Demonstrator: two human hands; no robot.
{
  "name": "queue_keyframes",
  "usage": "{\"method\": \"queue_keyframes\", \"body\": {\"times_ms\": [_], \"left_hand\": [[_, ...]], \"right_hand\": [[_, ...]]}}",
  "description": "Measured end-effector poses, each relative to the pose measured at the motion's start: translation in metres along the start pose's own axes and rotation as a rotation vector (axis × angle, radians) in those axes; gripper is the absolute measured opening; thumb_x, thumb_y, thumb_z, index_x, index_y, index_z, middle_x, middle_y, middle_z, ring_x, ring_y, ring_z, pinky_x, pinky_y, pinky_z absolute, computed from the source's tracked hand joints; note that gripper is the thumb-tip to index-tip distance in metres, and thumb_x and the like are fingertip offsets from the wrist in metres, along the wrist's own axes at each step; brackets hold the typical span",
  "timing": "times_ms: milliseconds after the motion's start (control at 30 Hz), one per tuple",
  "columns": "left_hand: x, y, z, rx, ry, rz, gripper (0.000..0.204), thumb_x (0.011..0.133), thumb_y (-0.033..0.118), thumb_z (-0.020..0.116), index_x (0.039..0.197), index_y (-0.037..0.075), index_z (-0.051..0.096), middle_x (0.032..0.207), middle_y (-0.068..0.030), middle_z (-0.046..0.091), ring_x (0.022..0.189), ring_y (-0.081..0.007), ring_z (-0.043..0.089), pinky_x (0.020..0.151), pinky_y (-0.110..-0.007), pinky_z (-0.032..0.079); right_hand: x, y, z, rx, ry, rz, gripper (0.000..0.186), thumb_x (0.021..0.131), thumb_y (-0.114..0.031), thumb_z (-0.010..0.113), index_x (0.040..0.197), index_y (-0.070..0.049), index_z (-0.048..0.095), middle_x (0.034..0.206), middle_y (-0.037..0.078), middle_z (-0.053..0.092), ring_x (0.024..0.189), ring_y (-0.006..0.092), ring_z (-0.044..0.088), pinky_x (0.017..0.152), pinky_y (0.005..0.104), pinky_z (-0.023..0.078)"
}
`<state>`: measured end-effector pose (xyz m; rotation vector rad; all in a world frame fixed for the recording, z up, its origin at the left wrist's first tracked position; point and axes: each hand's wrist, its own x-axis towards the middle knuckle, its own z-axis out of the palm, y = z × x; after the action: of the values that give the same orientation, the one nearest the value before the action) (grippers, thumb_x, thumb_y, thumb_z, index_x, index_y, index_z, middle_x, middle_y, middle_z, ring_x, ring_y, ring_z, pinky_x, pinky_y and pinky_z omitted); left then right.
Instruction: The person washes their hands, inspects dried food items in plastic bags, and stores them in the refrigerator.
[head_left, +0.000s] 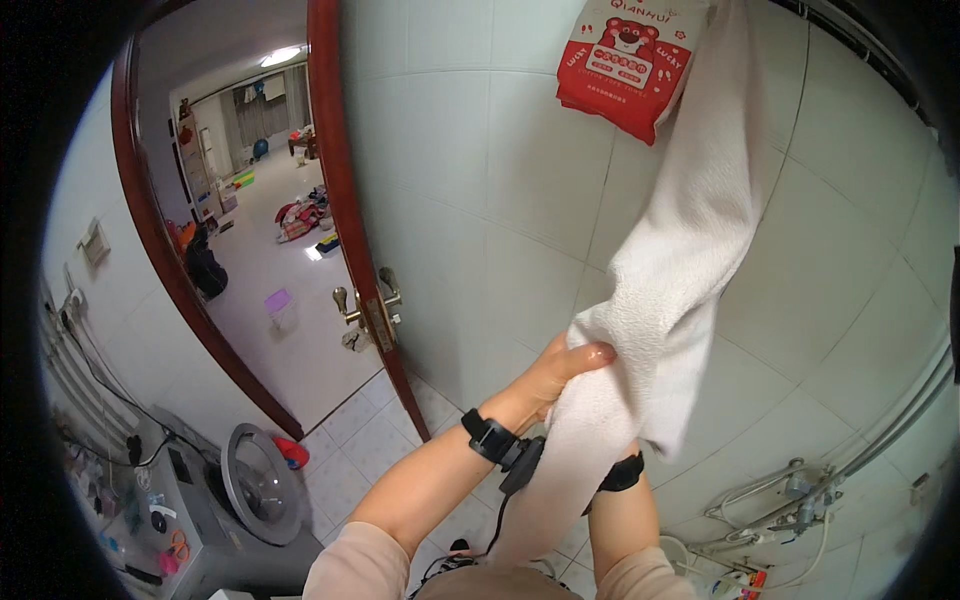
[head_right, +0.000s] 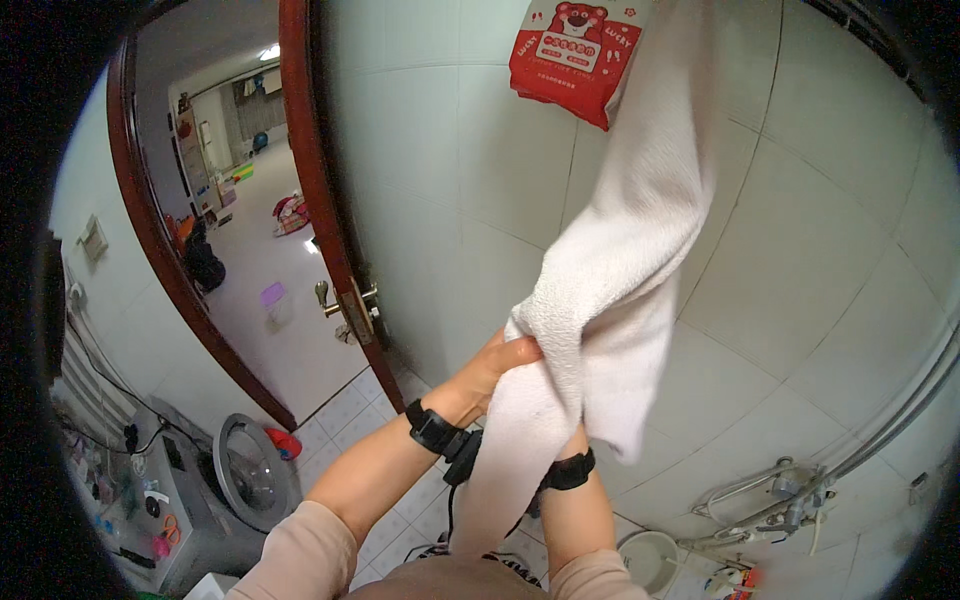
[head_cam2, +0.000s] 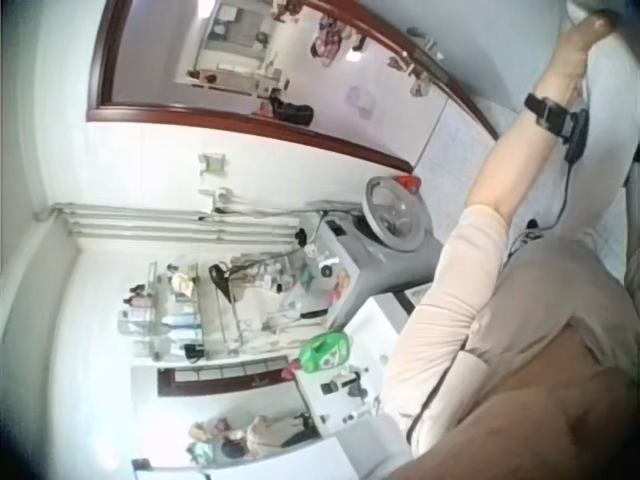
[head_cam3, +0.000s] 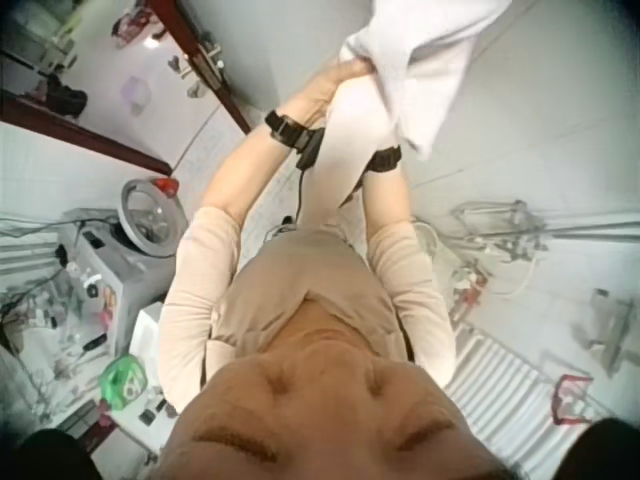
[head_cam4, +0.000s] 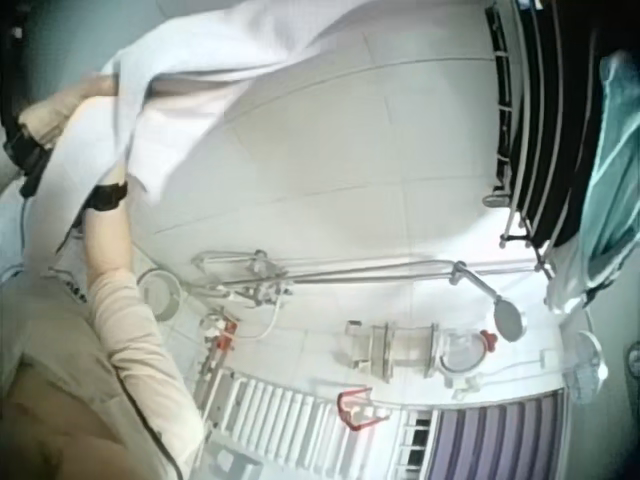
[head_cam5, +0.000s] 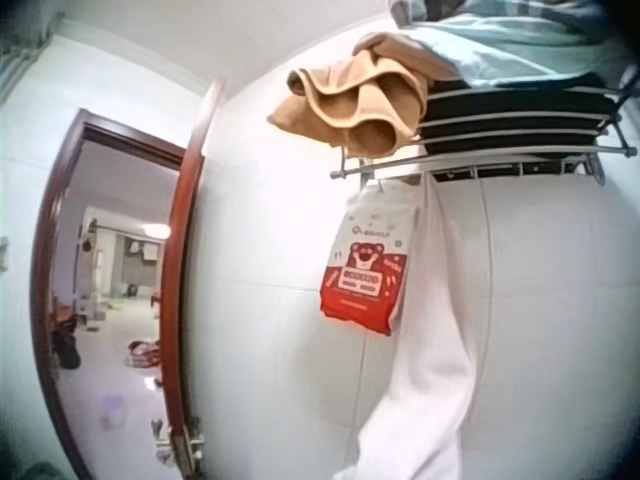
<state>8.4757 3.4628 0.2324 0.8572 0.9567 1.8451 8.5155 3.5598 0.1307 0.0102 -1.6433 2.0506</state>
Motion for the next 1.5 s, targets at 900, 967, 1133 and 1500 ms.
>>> {"method": "queue_keyframes", "body": {"times_ms": [900,967,1133,1500], "left_hand": [[-0.351,0.030,-0.269,0.650,0.902,-0.239,0.089,0.077,0.044,0.065,0.137,-0.004,0.019,0.140,-0.0242,0.023,0.131,-0.0342,0.023,0.105,-0.038,0.024],[-0.415,0.034,-0.314,0.440,1.060,-0.267,0.085,0.079,0.043,0.063,0.138,0.000,0.018,0.141,-0.0215,0.024,0.131,-0.0311,0.025,0.103,-0.038,0.027],[-0.540,0.069,-0.432,0.084,1.382,-0.201,0.077,0.081,0.037,0.062,0.139,0.008,0.021,0.141,-0.0150,0.026,0.128,-0.0270,0.029,0.100,-0.043,0.029],[-0.573,0.231,-0.684,-0.193,1.436,-0.124,0.069,0.085,0.025,0.059,0.140,0.008,0.020,0.140,-0.0117,0.027,0.124,-0.0267,0.035,0.099,-0.046,0.031]], "right_hand": [[-0.130,0.095,0.113,-0.948,-0.754,0.570,0.036,0.085,-0.013,0.052,0.120,-0.002,0.049,0.113,0.016,0.057,0.097,0.0274,0.058,0.081,0.0338,0.045],[-0.109,0.163,0.179,-0.799,-0.926,0.640,0.037,0.083,-0.010,0.054,0.119,-0.001,0.049,0.112,0.015,0.056,0.088,0.0258,0.061,0.072,0.0311,0.048],[-0.013,0.251,0.437,-0.601,-1.298,0.445,0.043,0.085,-0.012,0.053,0.127,-0.007,0.043,0.127,0.014,0.045,0.110,0.0297,0.049,0.087,0.0353,0.043],[0.234,0.399,0.793,-0.322,-1.195,0.247,0.042,0.083,-0.011,0.056,0.124,-0.008,0.048,0.127,0.011,0.044,0.111,0.0226,0.048,0.088,0.0320,0.044]]}}
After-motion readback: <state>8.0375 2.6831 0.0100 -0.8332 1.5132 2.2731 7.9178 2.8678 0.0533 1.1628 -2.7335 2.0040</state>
